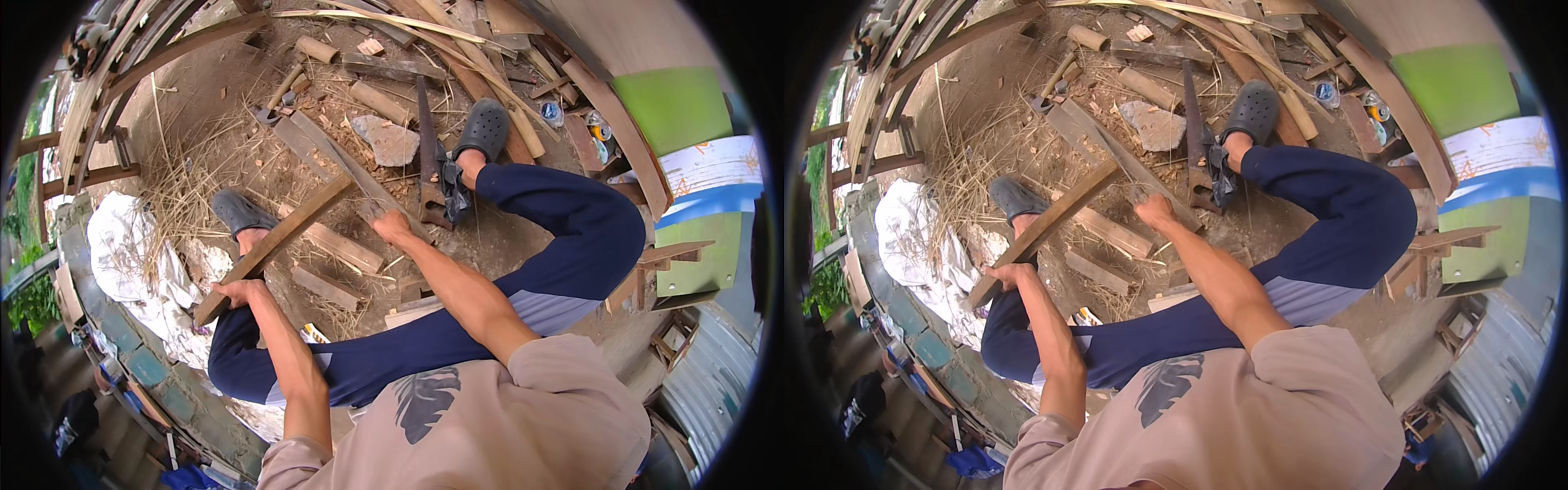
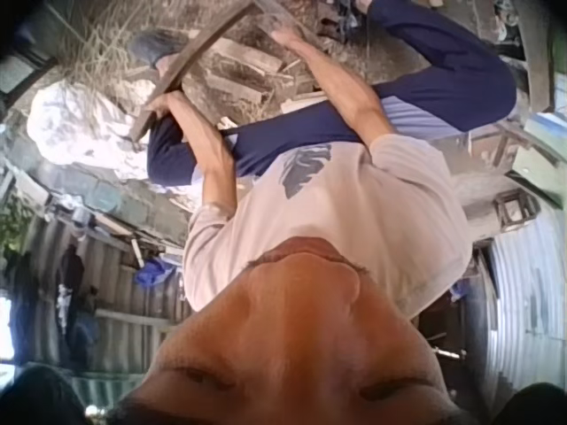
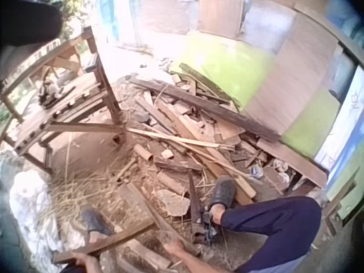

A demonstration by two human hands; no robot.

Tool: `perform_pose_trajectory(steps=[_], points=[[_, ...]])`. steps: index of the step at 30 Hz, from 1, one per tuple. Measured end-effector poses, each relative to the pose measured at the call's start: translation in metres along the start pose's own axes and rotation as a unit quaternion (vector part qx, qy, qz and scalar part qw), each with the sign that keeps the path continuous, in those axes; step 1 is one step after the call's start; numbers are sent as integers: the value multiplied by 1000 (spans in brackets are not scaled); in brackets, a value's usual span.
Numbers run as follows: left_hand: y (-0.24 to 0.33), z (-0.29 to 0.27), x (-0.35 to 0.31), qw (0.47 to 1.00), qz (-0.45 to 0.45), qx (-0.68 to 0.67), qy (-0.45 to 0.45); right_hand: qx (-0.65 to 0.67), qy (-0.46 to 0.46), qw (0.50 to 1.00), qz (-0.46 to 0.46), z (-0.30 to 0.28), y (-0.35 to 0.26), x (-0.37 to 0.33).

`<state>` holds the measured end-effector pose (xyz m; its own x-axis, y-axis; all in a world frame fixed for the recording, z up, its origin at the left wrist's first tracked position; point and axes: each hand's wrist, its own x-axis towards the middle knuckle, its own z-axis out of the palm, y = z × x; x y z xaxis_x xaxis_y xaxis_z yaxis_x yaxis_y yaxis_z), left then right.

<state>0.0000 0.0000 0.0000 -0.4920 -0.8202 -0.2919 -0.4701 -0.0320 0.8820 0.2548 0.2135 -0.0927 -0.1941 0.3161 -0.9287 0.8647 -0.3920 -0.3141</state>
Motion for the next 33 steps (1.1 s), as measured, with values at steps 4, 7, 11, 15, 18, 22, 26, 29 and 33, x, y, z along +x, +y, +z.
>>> perform_pose_trajectory(steps=[4, 7, 11, 15, 18, 22, 26, 29, 33], points=[[-7, -1, 2, 1000, 7, -13, -6, 16, 100, 988, -120, 6, 18, 3], [-6, 0, -8, 999, 31, -19, 12, 71, 98, 971, -207, -4, 1, -2], [-3, 1, -7, 999, 22, -13, 22, 111, 102, 948, -280, -19, -27, -28], [-1, 2, -4, 1000, 19, 12, -5, 63, 138, 977, -152, 27, 45, -4], [-6, 8, 2, 1000, 22, 9, -1, 38, 110, 992, -54, 38, 66, 7], [-9, 0, 9, 1000, 19, -4, 9, 62, 69, 990, -111, -3, 20, -36], [-6, -3, -1, 1000, 16, -18, 1, 109, 163, 936, -291, -14, 12, -38], [-2, -1, -23, 1000, 18, -7, -2, 3, 109, 987, -114, 11, 60, 1], [-9, -2, 1, 999, 26, -32, 7, 14, -42, 999, 1, -9, 35, -44]])
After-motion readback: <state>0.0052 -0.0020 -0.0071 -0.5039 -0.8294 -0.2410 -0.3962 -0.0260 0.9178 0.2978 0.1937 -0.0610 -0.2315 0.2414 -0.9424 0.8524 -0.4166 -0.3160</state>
